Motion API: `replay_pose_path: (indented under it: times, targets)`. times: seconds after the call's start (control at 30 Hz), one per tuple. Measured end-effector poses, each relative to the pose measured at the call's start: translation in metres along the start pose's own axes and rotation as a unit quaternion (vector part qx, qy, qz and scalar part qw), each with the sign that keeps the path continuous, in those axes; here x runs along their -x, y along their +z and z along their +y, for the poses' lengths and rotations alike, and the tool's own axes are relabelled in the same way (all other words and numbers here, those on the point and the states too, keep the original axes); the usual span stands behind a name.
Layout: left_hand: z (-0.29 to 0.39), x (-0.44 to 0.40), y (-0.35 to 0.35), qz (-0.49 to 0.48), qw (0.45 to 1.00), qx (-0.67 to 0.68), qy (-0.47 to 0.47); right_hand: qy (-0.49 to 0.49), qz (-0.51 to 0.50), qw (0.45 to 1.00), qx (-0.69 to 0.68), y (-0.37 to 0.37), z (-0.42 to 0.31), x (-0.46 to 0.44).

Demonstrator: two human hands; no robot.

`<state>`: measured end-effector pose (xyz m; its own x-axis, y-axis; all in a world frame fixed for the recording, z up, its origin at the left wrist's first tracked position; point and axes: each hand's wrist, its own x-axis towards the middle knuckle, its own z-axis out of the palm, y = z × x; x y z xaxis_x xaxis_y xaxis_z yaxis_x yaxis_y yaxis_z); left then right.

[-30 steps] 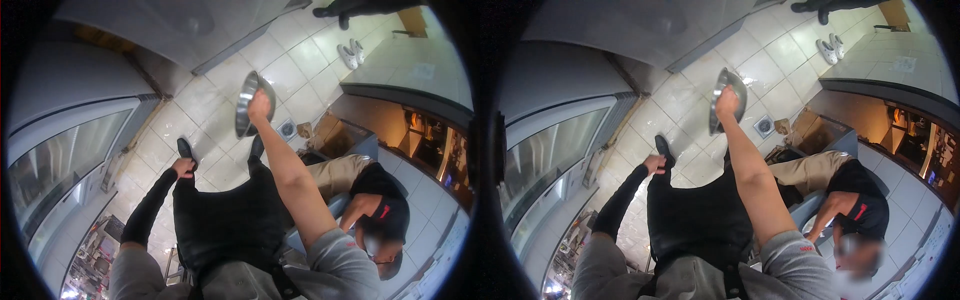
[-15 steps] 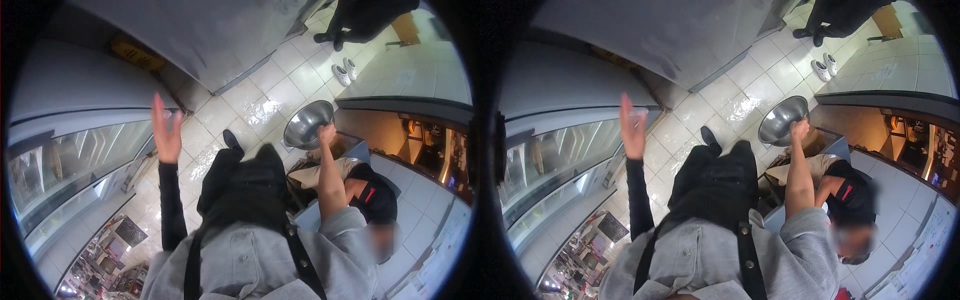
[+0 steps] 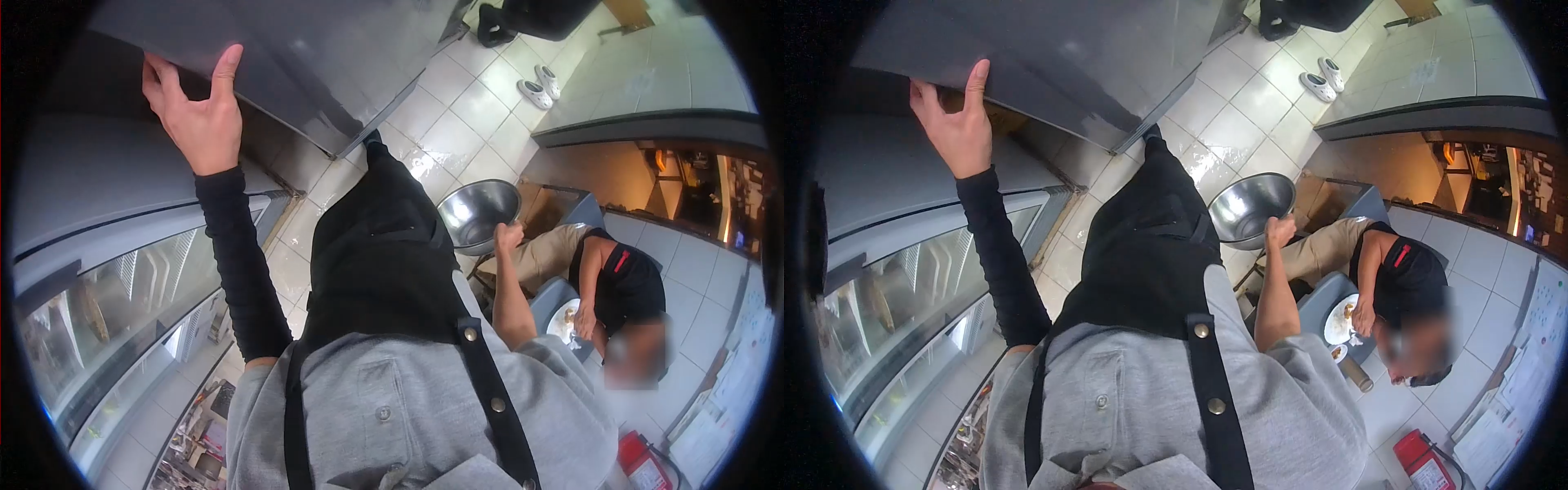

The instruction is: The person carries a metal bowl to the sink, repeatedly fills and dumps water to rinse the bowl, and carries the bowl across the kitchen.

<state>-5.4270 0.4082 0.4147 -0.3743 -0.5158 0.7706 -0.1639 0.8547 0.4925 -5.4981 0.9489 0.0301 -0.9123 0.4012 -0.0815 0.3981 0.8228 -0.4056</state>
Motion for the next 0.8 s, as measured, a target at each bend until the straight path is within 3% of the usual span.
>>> replay_pose_path:
  times: [0.13,0.37,0.53,0.67,0.8]
  targets:
    - [0.001,-0.008,-0.003,-0.005,1.000,0.005,-0.013,0.018,-0.068,0.997,0.014,-0.006,-0.024,0.016]
    - [0.012,-0.004,-0.002,-0.030,0.993,0.076,-0.087,0.027,-0.050,0.997,0.042,0.004,-0.027,0.006]
    - [0.011,-0.003,0.003,-0.027,0.995,0.065,-0.075,0.003,-0.026,1.000,0.012,0.008,-0.017,0.001]
    - [0.015,0.001,0.010,-0.005,0.989,0.113,-0.094,0.027,-0.008,1.000,-0.012,0.017,-0.004,-0.001]
    - [0.013,0.001,0.009,-0.008,0.996,0.058,-0.060,0.062,-0.010,0.998,-0.020,0.000,0.001,0.013]
